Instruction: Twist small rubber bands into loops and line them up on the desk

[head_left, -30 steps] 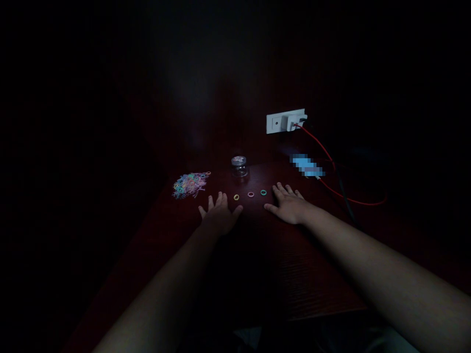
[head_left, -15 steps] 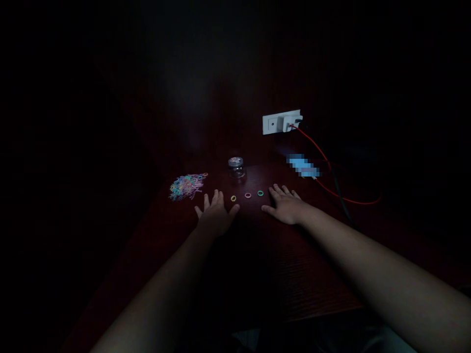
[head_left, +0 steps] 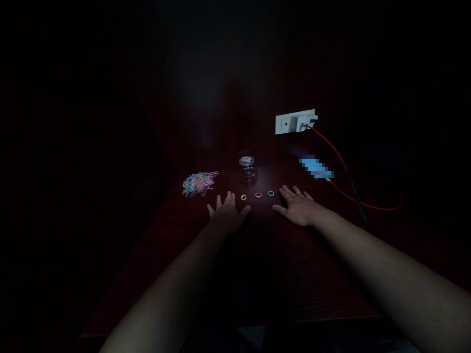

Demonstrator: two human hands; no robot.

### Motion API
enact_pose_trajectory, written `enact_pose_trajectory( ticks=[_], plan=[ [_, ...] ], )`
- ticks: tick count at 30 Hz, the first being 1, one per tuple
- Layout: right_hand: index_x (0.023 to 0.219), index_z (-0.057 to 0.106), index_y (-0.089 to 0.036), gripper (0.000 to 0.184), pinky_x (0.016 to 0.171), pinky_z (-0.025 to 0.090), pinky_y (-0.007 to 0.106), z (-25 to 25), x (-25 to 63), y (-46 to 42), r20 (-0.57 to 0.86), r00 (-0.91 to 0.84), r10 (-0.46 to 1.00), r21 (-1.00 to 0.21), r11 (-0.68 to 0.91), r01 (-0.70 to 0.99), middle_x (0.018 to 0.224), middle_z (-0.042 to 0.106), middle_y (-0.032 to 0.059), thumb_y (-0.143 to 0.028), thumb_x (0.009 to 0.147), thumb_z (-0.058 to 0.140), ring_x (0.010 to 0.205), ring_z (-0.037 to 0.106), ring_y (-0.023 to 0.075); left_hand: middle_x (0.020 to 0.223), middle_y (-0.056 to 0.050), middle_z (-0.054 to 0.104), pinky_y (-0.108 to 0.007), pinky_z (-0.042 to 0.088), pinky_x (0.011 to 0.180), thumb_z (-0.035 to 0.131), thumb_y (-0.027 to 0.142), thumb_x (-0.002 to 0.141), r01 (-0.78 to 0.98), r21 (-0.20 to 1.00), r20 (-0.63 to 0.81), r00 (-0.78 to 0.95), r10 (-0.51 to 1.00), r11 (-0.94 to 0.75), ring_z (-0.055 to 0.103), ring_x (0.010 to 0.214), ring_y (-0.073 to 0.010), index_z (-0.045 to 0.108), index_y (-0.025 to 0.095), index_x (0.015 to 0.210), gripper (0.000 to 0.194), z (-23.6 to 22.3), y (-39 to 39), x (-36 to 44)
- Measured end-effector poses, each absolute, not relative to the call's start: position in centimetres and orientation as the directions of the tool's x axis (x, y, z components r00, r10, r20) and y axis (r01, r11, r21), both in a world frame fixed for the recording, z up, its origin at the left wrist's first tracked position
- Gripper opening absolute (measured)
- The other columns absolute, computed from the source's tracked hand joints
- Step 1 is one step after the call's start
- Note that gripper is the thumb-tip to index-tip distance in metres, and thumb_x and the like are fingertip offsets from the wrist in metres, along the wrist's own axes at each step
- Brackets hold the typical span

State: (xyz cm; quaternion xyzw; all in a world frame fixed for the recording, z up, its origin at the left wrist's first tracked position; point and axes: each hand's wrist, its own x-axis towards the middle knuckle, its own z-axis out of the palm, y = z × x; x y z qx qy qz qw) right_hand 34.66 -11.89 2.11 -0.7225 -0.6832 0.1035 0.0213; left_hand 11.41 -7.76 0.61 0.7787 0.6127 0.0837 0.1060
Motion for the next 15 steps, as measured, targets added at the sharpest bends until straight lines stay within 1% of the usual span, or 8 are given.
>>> enact_pose_trajectory(
  ticks=[4, 6, 8, 11, 14, 15],
  plan=[
    [0.152, 0.018, -0.018, 0.086, 0.115, 0.017, 0.054, 2.0, 34.8, -11.8, -0.09, 0.039, 0.995, -0.186, -0.056, 0.981, 0.159, 0.011, 0.0058, -0.069, 0.084, 0.032, 0.144, 0.011, 0.0357, 0.157, -0.005, 0.017, -0.069, 0.007, 0.109, 0.03, 0.075, 0.08, 0.926, 0.305, 0.019, 0.23, 0.973, -0.225, 0.003, 0.144, -0.0395, 0.029, 0.025, 0.147, 0.084, 0.3, -7.5, 11.4],
    [0.151, 0.018, -0.018, 0.086, 0.114, 0.019, 0.055, 2.0, 34.9, -11.8, -0.057, 0.043, 0.997, -0.199, -0.054, 0.978, 0.159, 0.01, 0.0061, -0.069, 0.084, 0.033, 0.144, 0.013, 0.0357, 0.156, -0.006, 0.02, -0.066, 0.01, 0.11, 0.032, 0.074, 0.08, 0.916, 0.328, 0.054, 0.227, 0.972, -0.232, 0.005, 0.144, -0.0389, 0.031, 0.024, 0.146, 0.083, 0.4, -7.4, 11.4],
    [0.151, 0.018, -0.017, 0.086, 0.113, 0.022, 0.056, 2.1, 34.9, -11.8, -0.02, 0.048, 0.999, -0.211, -0.051, 0.976, 0.159, 0.01, 0.0067, -0.067, 0.084, 0.035, 0.144, 0.014, 0.0357, 0.154, -0.008, 0.026, -0.06, 0.015, 0.112, 0.035, 0.072, 0.081, 0.906, 0.349, 0.119, 0.211, 0.97, -0.24, 0.013, 0.143, -0.0371, 0.035, 0.023, 0.144, 0.08, 0.8, -7.1, 11.3],
    [0.151, 0.018, -0.015, 0.086, 0.112, 0.025, 0.056, 2.3, 34.9, -11.9, 0.017, 0.034, 0.999, -0.222, -0.029, 0.975, 0.159, 0.012, 0.0081, -0.065, 0.084, 0.037, 0.143, 0.016, 0.0358, 0.148, -0.01, 0.039, -0.051, 0.026, 0.11, 0.041, 0.063, 0.084, 0.898, 0.364, 0.249, 0.161, 0.955, -0.246, 0.029, 0.138, -0.0325, 0.044, 0.02, 0.138, 0.069, 1.5, -6.3, 10.4],
    [0.151, 0.019, -0.013, 0.086, 0.112, 0.026, 0.055, 2.4, 34.9, -11.9, 0.056, 0.01, 0.998, -0.225, 0.003, 0.974, 0.158, 0.014, 0.0093, -0.063, 0.084, 0.04, 0.143, 0.017, 0.0356, 0.139, -0.01, 0.05, -0.049, 0.036, 0.104, 0.045, 0.054, 0.085, 0.9, 0.395, 0.346, 0.04, 0.937, -0.184, 0.04, 0.13, -0.0309, 0.052, 0.022, 0.129, 0.054, 1.7, -4.6, 8.1],
    [0.15, 0.02, -0.012, 0.086, 0.112, 0.026, 0.054, 2.4, 35.0, -11.9, 0.07, 0.003, 0.998, -0.224, 0.013, 0.974, 0.158, 0.016, 0.0096, -0.062, 0.084, 0.041, 0.143, 0.018, 0.0354, 0.137, -0.01, 0.052, -0.049, 0.038, 0.101, 0.046, 0.052, 0.085, 0.898, 0.419, 0.348, -0.022, 0.937, -0.134, 0.043, 0.127, -0.0315, 0.055, 0.023, 0.125, 0.05, 1.6, -3.9, 7.0]
  ],
)
